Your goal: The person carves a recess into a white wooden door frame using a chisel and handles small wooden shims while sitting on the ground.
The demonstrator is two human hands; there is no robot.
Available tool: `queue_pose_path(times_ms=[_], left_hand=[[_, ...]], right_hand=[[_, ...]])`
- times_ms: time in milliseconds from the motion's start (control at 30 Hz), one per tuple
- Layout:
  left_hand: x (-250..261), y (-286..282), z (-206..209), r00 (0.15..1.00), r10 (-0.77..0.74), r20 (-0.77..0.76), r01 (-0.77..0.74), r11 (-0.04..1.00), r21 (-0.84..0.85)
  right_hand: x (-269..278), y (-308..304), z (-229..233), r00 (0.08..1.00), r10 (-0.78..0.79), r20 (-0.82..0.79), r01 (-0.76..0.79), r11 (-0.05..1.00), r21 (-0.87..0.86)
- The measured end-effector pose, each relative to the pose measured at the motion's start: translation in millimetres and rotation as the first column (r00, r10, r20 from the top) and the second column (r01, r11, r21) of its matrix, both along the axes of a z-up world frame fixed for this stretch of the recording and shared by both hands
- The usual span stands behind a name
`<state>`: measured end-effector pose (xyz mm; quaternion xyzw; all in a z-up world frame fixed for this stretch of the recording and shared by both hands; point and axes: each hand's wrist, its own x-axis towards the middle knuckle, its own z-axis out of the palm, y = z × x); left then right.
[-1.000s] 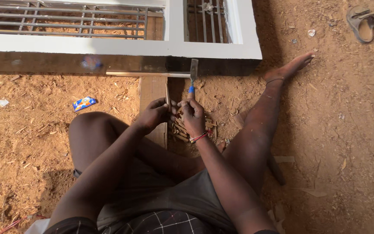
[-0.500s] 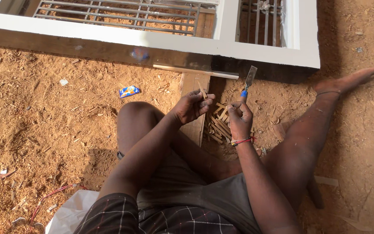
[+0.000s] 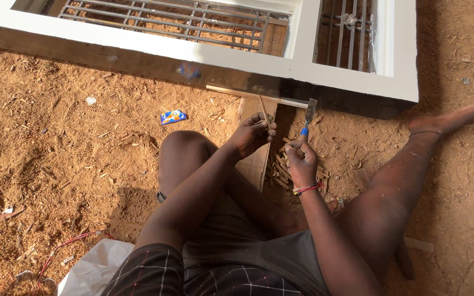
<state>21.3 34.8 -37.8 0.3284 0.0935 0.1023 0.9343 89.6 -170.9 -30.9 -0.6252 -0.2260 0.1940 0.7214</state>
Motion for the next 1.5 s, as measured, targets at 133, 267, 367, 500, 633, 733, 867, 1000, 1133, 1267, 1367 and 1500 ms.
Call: queue_pose_path(times_ms=[133, 267, 367, 500, 633, 733, 867, 1000, 1133, 1267, 1367, 1500], left_hand=[[2, -3, -3, 0.995, 0.072, -0.069, -0.065, 0.992, 0.109], [3, 1, -15, 0.989, 0.093, -0.113, -0.071, 0.979, 0.190], [5, 8, -21, 0.989, 0.068, -0.131, -0.037, 0.973, 0.227], [0, 0, -20, 0.978, 0.054, -0.200, -0.006, 0.972, 0.233], [-2, -2, -16, 0.976, 0.019, -0.217, 0.029, 0.976, 0.217], [-1, -5, -15, 0.980, 0.011, -0.198, 0.033, 0.975, 0.219], [-1, -6, -10, 0.975, 0.002, -0.223, 0.033, 0.987, 0.155], [-4, -6, -6, 0.960, -0.004, -0.280, 0.055, 0.983, 0.173], [-4, -7, -4, 0.933, -0.017, -0.360, 0.104, 0.969, 0.223], [0, -9, -7, 0.918, -0.035, -0.395, 0.140, 0.961, 0.239], [4, -11, -13, 0.928, -0.061, -0.366, 0.164, 0.953, 0.257], [12, -15, -23, 0.933, -0.093, -0.347, 0.177, 0.959, 0.219]], right_hand=[[2, -3, 8, 1.000, -0.013, -0.011, 0.013, 1.000, -0.013], [6, -4, 9, 0.996, 0.019, -0.087, -0.014, 0.998, 0.063], [16, -3, 8, 1.000, 0.011, -0.022, -0.008, 0.993, 0.118], [14, -13, 19, 0.999, -0.038, -0.020, 0.039, 0.999, 0.032], [15, -15, 28, 0.997, -0.044, -0.056, 0.047, 0.997, 0.065], [16, -17, 34, 0.996, -0.066, -0.053, 0.068, 0.997, 0.036], [18, -21, 48, 0.990, -0.070, -0.124, 0.076, 0.996, 0.048], [38, -42, 71, 0.993, -0.105, -0.052, 0.110, 0.989, 0.100], [68, -86, 79, 0.983, -0.186, -0.010, 0.185, 0.974, 0.133], [91, -137, 33, 0.954, -0.261, 0.146, 0.248, 0.963, 0.102], [92, -162, -6, 0.936, -0.347, 0.055, 0.348, 0.938, 0.003], [112, -176, -22, 0.882, -0.401, -0.246, 0.398, 0.915, -0.068]])
